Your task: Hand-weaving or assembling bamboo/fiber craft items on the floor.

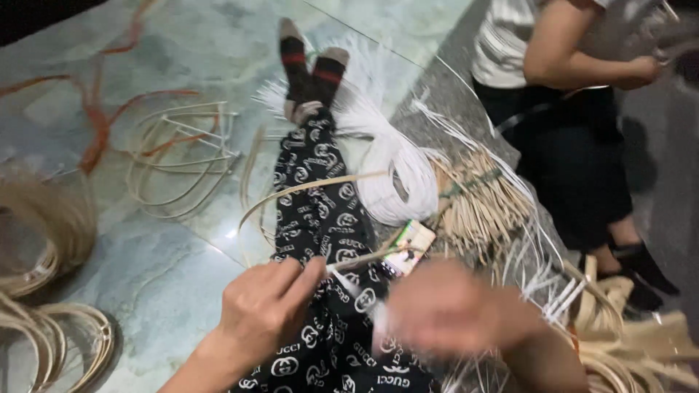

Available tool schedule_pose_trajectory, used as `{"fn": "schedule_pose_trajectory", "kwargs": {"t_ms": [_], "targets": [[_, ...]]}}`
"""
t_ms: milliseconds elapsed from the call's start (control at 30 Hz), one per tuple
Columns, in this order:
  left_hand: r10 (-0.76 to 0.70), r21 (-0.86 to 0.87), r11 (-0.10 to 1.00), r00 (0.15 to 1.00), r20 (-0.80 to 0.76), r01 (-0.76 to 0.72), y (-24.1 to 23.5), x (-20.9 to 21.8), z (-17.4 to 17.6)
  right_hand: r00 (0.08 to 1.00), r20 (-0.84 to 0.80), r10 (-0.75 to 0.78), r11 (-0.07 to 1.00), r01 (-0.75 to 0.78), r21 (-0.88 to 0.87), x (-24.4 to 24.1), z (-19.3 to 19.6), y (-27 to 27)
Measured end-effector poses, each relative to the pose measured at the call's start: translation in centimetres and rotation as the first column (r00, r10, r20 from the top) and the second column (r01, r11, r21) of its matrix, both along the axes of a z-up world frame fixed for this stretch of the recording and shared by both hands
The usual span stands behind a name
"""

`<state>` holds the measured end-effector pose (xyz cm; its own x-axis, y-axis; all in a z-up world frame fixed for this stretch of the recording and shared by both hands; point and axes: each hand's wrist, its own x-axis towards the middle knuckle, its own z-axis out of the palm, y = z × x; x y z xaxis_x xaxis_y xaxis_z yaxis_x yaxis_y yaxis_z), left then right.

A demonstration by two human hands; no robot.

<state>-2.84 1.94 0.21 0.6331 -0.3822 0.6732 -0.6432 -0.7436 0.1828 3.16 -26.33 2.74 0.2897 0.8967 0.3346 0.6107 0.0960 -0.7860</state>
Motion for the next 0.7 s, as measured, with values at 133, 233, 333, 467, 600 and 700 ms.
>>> {"fn": "schedule_pose_trajectory", "kwargs": {"t_ms": [133, 233, 333, 467, 600, 700], "targets": [[-0.092, -0.019, 0.995, 0.993, 0.068, 0.094, -0.9, -1.0, 0.9, 0.873, -0.081, -0.481, 0.877, 0.479, -0.040, 7.0, -2.0, 1.9], [-0.068, -0.078, 0.994, 0.992, 0.105, 0.077, 0.5, -0.9, 1.4, 0.797, -0.441, -0.412, 0.905, 0.301, -0.300, 6.8, -9.5, 4.0], [0.031, -0.088, 0.996, 0.994, 0.104, -0.022, 1.6, 0.0, 0.5, 0.883, -0.450, -0.137, 0.938, -0.031, -0.346, 0.4, -7.3, 3.8], [0.018, 0.010, 1.000, 0.999, 0.044, -0.018, 0.2, -0.5, -0.5, 0.958, -0.287, -0.022, 0.992, -0.014, -0.122, -0.4, 1.2, 1.0], [-0.096, 0.032, 0.995, 0.990, 0.105, 0.093, -0.8, -1.3, 1.0, 0.840, -0.077, -0.538, 0.843, 0.533, -0.072, 7.5, 0.6, 1.7], [-0.014, -0.048, 0.999, 0.991, 0.136, 0.021, 0.6, -1.0, 1.2, 0.823, -0.243, -0.514, 0.795, 0.350, -0.494, 8.2, -8.8, 4.5]]}}
